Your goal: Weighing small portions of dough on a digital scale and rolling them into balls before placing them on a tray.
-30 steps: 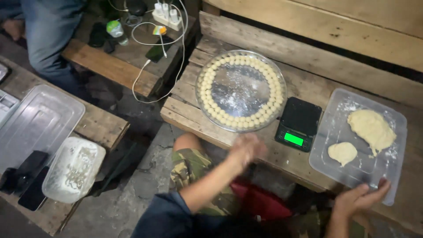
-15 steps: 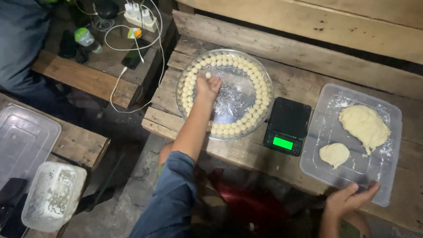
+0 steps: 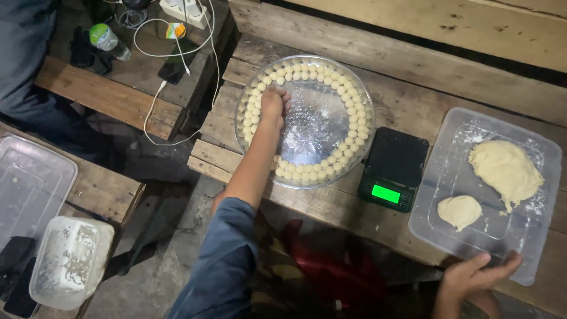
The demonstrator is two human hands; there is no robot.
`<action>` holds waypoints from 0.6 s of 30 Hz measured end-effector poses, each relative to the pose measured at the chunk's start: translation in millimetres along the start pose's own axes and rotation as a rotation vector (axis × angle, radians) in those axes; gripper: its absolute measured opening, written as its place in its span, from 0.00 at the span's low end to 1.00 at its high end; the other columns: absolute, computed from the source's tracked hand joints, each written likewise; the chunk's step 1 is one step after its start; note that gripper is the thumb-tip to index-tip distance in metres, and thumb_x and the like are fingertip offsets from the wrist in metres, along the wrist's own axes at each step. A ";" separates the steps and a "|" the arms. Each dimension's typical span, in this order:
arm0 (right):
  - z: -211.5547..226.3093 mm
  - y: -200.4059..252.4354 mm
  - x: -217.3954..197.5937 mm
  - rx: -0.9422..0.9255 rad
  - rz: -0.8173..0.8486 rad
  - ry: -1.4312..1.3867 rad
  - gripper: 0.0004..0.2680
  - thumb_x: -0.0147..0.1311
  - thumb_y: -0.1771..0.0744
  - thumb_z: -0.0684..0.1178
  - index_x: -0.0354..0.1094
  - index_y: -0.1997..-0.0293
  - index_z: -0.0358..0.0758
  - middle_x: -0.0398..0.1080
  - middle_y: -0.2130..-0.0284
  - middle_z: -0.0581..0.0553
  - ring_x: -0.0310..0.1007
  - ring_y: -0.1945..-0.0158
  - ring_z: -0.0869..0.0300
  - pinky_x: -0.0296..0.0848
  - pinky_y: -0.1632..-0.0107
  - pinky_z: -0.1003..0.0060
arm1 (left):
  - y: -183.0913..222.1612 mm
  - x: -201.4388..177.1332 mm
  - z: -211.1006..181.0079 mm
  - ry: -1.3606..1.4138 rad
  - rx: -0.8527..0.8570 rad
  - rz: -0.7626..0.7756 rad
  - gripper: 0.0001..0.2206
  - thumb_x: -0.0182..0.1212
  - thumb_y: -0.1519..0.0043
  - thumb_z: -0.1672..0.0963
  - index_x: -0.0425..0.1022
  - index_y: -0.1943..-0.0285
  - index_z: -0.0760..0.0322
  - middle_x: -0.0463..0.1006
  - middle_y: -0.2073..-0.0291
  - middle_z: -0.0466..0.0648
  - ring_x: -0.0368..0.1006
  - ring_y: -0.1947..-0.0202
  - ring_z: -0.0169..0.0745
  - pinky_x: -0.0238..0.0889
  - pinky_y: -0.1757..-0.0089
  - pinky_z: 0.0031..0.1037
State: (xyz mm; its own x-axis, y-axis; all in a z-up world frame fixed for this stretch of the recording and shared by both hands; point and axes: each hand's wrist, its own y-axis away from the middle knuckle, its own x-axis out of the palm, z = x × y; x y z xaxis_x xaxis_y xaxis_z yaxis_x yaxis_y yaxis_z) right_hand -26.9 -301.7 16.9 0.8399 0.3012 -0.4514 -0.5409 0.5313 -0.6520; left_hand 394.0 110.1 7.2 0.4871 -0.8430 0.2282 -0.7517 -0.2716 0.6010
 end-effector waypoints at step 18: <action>21.0 -0.2 -0.3 -0.084 0.068 0.202 0.18 0.43 0.22 0.44 0.48 0.26 0.15 0.60 0.38 0.06 0.61 0.37 0.18 0.61 0.36 0.36 | 26.6 -34.2 111.9 -0.158 0.519 0.466 0.22 0.56 0.35 0.56 0.66 0.32 0.67 0.77 0.58 0.52 0.72 0.60 0.44 0.68 0.57 0.37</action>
State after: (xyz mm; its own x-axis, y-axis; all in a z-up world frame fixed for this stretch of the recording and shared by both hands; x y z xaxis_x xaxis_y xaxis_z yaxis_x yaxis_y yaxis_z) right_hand -26.1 -285.3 30.0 0.7802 0.1651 -0.6033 -0.6049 0.4444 -0.6607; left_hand 307.5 79.8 -70.3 0.0227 -0.9717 0.2349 -0.9997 -0.0192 0.0171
